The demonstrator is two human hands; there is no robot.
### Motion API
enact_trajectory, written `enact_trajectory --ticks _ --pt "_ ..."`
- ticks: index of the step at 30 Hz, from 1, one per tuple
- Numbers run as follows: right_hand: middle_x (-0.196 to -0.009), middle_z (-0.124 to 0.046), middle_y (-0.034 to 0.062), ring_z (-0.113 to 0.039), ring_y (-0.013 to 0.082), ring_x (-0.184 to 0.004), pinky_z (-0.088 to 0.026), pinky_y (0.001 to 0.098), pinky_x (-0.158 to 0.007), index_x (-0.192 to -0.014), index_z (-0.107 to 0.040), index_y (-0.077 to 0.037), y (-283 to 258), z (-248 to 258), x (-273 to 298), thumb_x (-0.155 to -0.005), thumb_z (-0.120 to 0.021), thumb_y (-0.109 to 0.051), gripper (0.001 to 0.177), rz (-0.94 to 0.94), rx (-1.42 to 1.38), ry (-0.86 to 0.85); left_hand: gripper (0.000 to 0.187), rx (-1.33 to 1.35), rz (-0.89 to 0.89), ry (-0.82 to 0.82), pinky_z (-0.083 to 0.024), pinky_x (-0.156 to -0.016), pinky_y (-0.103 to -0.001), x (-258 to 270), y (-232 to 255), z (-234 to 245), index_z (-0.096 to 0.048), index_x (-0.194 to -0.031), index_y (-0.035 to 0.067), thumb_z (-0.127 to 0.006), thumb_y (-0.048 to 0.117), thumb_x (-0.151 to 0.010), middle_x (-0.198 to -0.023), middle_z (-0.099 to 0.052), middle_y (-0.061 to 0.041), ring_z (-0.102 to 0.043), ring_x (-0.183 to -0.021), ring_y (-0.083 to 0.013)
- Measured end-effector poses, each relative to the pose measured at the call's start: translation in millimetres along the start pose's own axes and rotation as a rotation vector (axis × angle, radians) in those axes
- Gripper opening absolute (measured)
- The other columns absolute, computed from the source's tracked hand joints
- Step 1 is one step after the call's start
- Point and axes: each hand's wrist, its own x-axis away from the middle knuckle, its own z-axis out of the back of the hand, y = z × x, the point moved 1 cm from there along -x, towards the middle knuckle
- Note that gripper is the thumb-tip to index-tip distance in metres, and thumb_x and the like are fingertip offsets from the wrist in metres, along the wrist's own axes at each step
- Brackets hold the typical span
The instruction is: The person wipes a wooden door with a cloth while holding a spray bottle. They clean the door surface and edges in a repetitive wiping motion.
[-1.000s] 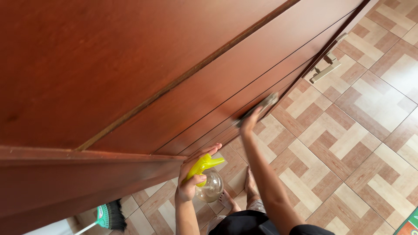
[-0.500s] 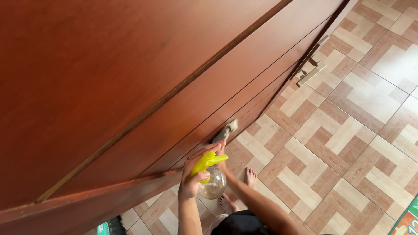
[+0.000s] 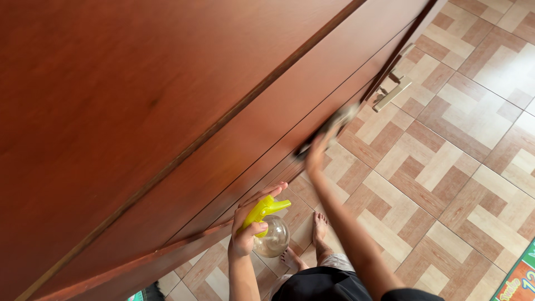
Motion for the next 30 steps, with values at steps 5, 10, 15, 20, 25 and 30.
enact_trajectory --ticks 5,10,15,20,25,30 --pt "-0.165 -0.021 0.0215 -0.021 0.033 -0.152 -0.017 0.0414 -0.125 -0.163 -0.011 0.001 -49 -22 167 -0.115 -0.038 -0.037 0.067 0.053 0.074 -0.26 0.077 -0.033 -0.043 -0.013 -0.035 -0.126 -0.045 -16 -4 -11 -0.062 -0.134 -0.014 -0.052 0.032 -0.073 -0.144 -0.063 -0.029 -0.056 -0.143 -0.0377" --pt "-0.17 -0.015 0.0225 -0.016 0.0338 -0.157 -0.013 0.0408 -0.128 -0.165 -0.009 -0.003 -33 -26 121 -0.113 -0.042 -0.026 0.066 0.092 0.049 -0.211 0.076 -0.011 -0.037 -0.01 -0.037 -0.123 -0.043 -22 -6 -15 -0.061 -0.133 -0.015 -0.054 0.031 -0.073 -0.145 -0.062 -0.028 -0.058 -0.14 -0.0373" --pt "-0.135 -0.03 0.0188 -0.03 0.0311 -0.119 -0.027 0.04 -0.099 -0.14 -0.021 0.0 0 3 -55 -0.108 -0.036 -0.051 0.062 -0.547 -0.461 0.074 0.076 0.008 0.01 0.01 -0.036 -0.121 -0.039 -19 -6 -20 -0.06 -0.134 -0.015 -0.054 0.029 -0.072 -0.145 -0.062 -0.029 -0.057 -0.141 -0.036" --pt "-0.078 -0.042 0.0181 -0.04 0.0262 -0.062 -0.039 0.0401 -0.056 -0.097 -0.046 0.01 -32 33 -87 -0.121 -0.031 -0.055 0.071 -0.485 -0.307 0.057 0.076 0.007 0.021 -0.006 -0.034 -0.121 -0.038 -25 -7 -28 -0.06 -0.134 -0.014 -0.054 0.03 -0.072 -0.146 -0.061 -0.029 -0.055 -0.142 -0.035" --pt "-0.17 -0.012 0.0323 -0.012 0.0391 -0.158 -0.011 0.0443 -0.127 -0.163 -0.011 0.009 -79 8 41 -0.118 -0.031 -0.041 0.07 0.101 0.066 -0.115 0.075 -0.016 -0.018 -0.046 -0.036 -0.122 -0.041 -43 -11 -38 -0.061 -0.133 -0.014 -0.053 0.03 -0.073 -0.145 -0.062 -0.028 -0.057 -0.14 -0.0347" --pt "-0.172 -0.012 0.0271 -0.012 0.0377 -0.159 -0.011 0.0429 -0.128 -0.164 -0.01 0.004 -72 8 107 -0.114 -0.035 -0.041 0.072 0.057 0.059 -0.279 0.076 -0.007 -0.079 -0.046 -0.036 -0.124 -0.045 -64 -21 -53 -0.061 -0.134 -0.013 -0.052 0.031 -0.073 -0.144 -0.063 -0.026 -0.058 -0.14 -0.0348"
